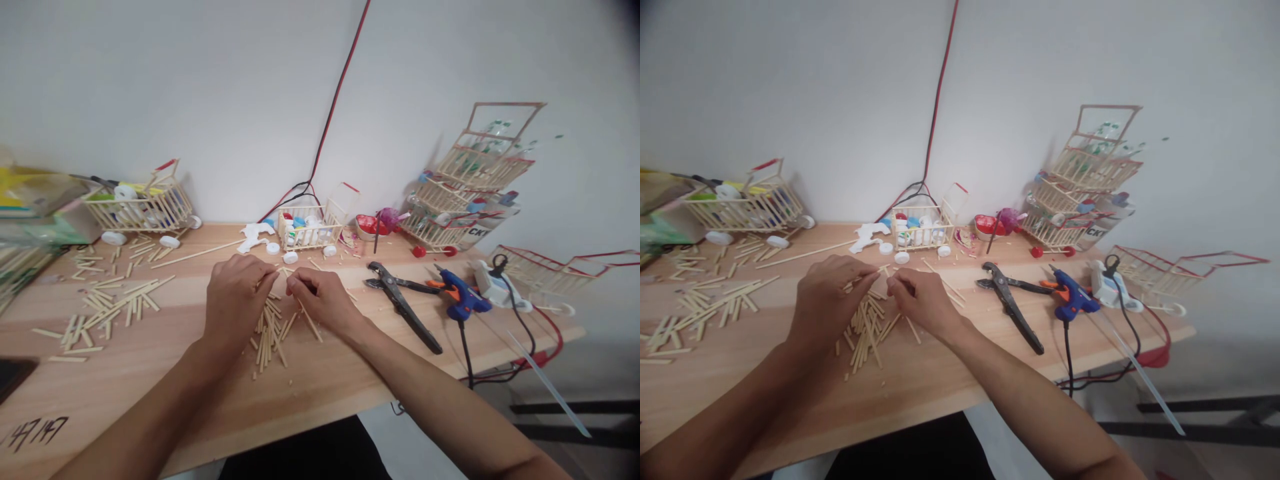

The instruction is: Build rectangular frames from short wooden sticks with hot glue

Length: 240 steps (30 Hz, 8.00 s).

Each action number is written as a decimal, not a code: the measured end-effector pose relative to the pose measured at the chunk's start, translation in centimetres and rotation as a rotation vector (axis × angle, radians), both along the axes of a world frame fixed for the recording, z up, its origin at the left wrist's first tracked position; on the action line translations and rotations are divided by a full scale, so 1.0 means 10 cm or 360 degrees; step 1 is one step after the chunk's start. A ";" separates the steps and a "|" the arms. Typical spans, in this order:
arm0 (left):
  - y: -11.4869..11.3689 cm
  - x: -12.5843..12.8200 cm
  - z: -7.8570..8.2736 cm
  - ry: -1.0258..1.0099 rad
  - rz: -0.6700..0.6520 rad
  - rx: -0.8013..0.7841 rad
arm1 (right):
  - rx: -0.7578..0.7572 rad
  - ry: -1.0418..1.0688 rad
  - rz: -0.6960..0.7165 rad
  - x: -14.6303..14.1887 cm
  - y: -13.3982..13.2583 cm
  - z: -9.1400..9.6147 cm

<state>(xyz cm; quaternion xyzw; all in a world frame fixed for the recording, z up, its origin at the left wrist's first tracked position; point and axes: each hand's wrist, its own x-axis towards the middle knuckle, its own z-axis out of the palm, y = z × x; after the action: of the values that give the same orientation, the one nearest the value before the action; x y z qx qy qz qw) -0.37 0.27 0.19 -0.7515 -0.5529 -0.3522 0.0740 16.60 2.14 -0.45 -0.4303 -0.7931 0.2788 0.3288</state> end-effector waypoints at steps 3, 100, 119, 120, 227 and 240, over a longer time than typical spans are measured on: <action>0.00 0.00 -0.01 0.0006 -0.0003 0.0009 | 0.0023 -0.0007 -0.0008 0.00 0.00 0.00; 0.01 -0.01 -0.01 0.0052 -0.0009 -0.0033 | 0.0044 -0.0039 -0.0008 0.00 0.00 0.00; 0.00 0.01 0.00 0.0021 0.0003 -0.0001 | 0.0048 -0.0015 0.0002 -0.01 0.00 -0.02; 0.00 0.01 0.00 0.0022 0.0002 0.0002 | 0.0051 -0.0013 0.0004 -0.01 0.00 -0.02; 0.14 -0.16 -0.11 0.0049 -0.0149 -0.0503 | -0.0051 -0.0245 -0.0049 -0.01 0.06 -0.07; 0.11 -0.12 -0.08 0.0093 -0.0077 -0.0483 | -0.0009 -0.0242 -0.0044 0.01 0.06 -0.06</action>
<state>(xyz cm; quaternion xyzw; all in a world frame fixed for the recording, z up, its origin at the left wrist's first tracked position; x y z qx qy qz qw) -1.57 1.42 -0.60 -0.7770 -0.5792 -0.2443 -0.0330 16.66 2.75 -1.07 -0.4621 -0.8089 0.2430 0.2702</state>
